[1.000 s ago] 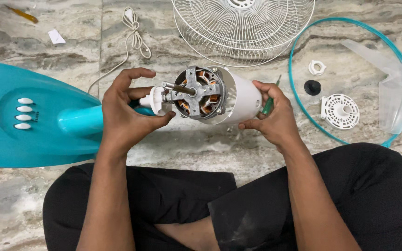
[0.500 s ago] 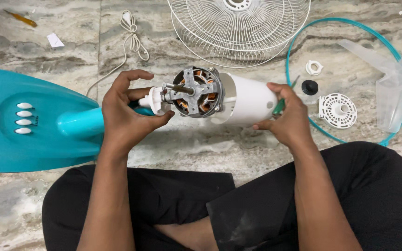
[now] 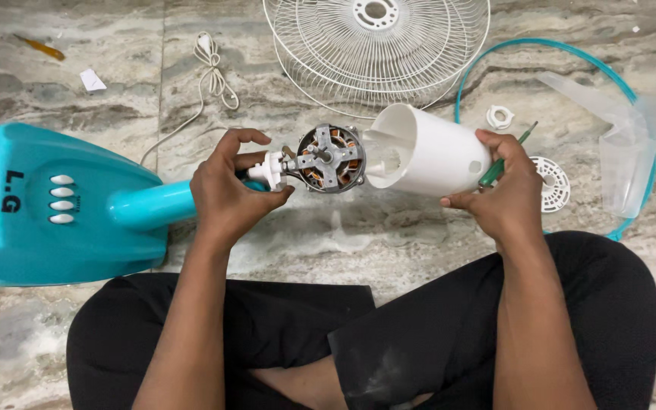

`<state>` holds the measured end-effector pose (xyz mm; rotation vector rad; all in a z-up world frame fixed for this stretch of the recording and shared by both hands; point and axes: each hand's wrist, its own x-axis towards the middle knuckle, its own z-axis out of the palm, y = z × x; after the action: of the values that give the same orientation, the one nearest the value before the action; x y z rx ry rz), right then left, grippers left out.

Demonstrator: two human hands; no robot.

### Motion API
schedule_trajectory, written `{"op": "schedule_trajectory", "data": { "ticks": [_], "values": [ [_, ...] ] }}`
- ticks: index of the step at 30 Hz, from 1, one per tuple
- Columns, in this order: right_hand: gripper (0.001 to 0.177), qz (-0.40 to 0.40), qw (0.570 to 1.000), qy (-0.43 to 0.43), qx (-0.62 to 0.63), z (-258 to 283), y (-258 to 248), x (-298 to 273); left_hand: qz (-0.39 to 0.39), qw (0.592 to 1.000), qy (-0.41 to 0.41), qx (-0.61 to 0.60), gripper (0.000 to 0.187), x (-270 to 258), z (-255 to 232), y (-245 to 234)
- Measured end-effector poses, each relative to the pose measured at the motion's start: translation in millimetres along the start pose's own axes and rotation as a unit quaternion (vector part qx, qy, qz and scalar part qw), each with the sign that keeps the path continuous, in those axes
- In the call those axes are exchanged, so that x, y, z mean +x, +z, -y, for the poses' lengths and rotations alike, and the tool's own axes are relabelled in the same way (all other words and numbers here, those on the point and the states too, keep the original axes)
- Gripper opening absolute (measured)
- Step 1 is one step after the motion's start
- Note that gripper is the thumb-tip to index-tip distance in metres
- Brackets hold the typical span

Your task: The person disassembles a teal electric fan by removing screws from the rear motor housing with a screwdriver, then detaching the motor assembly from the fan stand. The fan cage, blades, and other parts remain on the floor.

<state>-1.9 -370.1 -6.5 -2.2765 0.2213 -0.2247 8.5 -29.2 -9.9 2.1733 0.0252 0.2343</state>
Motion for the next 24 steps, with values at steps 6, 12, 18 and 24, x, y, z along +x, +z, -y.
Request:
{"op": "schedule_trajectory", "data": {
  "ticks": [6,12,18,24],
  "values": [
    [0.094,-0.022,0.997,-0.006,-0.074,-8.1,-6.8,-1.2,-0.014,0.999,0.005,0.045,0.067,0.7,2.8,9.6],
    [0.096,-0.065,0.994,-0.022,-0.082,-14.7,-14.0,-1.0,-0.011,0.999,-0.013,0.027,0.065,2.4,7.1,17.1],
    [0.096,-0.092,0.995,-0.032,0.023,-8.2,-22.5,-1.2,0.004,0.996,0.003,0.091,0.067,5.8,12.3,29.0],
    [0.091,0.014,0.945,0.025,0.325,5.4,-21.6,-0.5,0.054,0.991,-0.049,0.110,0.066,3.8,18.9,44.2]
  ]
}}
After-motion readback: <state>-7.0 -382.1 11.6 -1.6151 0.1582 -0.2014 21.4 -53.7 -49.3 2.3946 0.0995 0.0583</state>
